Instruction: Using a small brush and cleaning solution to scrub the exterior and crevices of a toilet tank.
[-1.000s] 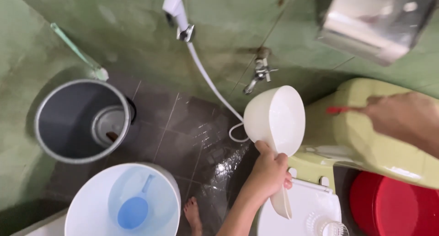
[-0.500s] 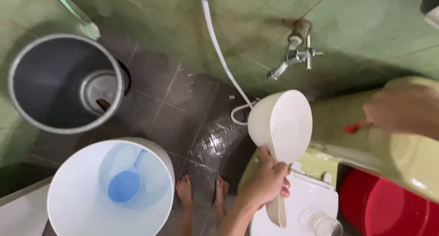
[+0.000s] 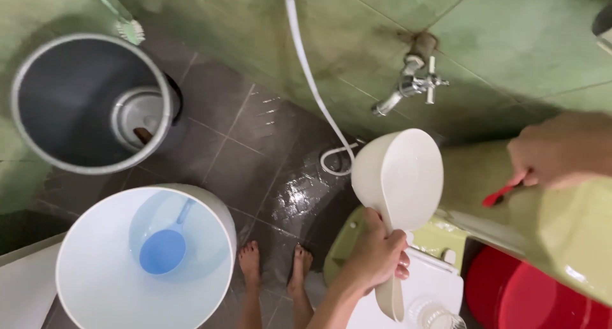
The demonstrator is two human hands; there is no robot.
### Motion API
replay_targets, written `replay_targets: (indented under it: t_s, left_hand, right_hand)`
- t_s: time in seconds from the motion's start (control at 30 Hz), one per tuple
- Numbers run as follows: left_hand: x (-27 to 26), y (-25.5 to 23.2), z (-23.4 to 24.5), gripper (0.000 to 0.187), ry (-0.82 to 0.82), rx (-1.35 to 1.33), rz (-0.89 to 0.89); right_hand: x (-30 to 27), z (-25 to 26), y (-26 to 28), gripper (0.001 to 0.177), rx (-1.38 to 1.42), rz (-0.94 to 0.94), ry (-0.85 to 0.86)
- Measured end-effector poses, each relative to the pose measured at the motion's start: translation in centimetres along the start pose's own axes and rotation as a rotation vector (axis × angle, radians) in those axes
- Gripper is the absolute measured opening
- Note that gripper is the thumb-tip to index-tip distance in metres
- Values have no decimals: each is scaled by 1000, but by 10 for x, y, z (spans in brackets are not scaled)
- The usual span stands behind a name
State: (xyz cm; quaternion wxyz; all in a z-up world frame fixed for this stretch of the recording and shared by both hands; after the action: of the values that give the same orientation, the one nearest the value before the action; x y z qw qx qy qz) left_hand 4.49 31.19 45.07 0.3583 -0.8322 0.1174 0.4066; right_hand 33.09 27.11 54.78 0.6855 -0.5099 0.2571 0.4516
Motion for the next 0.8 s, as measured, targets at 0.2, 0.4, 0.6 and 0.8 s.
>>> replay_targets:
  t_s: [0.2, 0.4, 0.6, 0.8]
  left_hand:
    - [-7, -16, -10, 32, -9, 33, 64]
    - [-2, -14, -11, 28, -32, 113, 60]
    - [18, 0, -8, 30, -23, 33, 69]
    - [27, 7, -8, 38, 3, 3, 50]
  right_hand:
    - [2, 2, 13, 27, 46, -36, -113]
    - [12, 10, 24, 16, -94, 55, -167]
    - [1, 24, 47, 19, 20, 79, 14]
    - [12, 18, 37, 18, 87, 43, -74]
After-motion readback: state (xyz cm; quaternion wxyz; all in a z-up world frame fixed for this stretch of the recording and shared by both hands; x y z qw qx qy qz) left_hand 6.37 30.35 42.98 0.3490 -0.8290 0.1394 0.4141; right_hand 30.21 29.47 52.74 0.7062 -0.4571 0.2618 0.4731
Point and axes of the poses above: each hand's wrist, its own x-axis towards the middle knuckle, its own z-axis out of the back of the hand, y = z × x, the point moved 7 cm from there along x, towards the middle knuckle, and after that the axes turned 8 degrees about -y, right-handed, at the moved point
